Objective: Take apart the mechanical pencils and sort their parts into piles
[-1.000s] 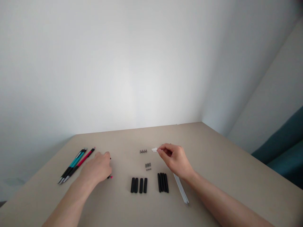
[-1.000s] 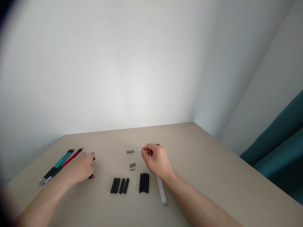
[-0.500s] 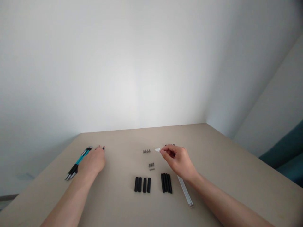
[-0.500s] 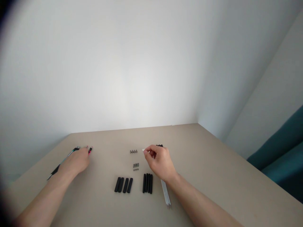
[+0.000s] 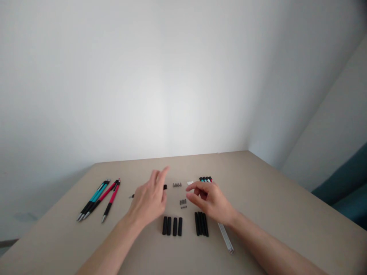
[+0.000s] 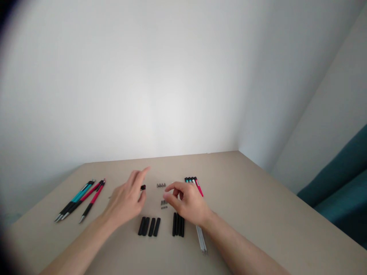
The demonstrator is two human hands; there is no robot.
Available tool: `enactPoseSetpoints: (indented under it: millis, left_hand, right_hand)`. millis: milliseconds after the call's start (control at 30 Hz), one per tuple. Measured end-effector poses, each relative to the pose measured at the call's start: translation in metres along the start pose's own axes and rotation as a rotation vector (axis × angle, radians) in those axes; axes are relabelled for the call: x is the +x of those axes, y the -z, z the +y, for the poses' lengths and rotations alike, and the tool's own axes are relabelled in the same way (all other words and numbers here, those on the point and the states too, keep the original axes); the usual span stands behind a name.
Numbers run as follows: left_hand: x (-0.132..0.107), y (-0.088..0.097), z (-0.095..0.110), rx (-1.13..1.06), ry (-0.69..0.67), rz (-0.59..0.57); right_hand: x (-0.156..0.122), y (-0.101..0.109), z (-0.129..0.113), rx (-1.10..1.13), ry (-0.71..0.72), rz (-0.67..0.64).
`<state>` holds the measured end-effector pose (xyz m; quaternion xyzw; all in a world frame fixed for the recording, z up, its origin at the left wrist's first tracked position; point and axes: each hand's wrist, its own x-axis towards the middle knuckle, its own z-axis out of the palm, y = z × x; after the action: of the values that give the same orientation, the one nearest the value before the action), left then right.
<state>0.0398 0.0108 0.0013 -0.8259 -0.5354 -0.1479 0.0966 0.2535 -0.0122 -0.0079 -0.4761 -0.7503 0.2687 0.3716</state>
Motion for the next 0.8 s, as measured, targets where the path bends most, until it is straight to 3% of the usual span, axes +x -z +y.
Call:
enactPoseSetpoints:
  millis: [100, 200, 400, 533, 633, 800]
  left_hand:
    - [-0.006, -0.003, 0.018, -0.123, -0.281, -0.091]
    - [-0.011, -0.004, 0.024, -0.211, -0.397, -0.137]
    - [-0.009, -0.005, 0.020, -0.232, -0.381, -0.056]
    - [0.000, -0.009, 0.000, -0.248, -0.304, 0.118]
    - [0.006, -0.013, -0.017, -0.293, -0.326, 0.275]
    - [0.008, -0.018, -0.028, -0.368, -0.298, 0.369]
  right_hand:
    - [-0.002, -0.001, -0.006, 0.004, 0.084, -0.138]
    - [-0.003, -0.004, -0.010, -0.003, 0.118, -0.209]
    - [-0.004, -0.007, -0.012, -0.062, 0.101, -0.182]
    - [0.000, -0.001, -0.005, -0.055, -0.002, -0.001]
    - [0.004, 0.004, 0.003, -0.021, -0.099, 0.162]
    - [0.007, 0.008, 0.011, 0.050, -0.170, 0.215]
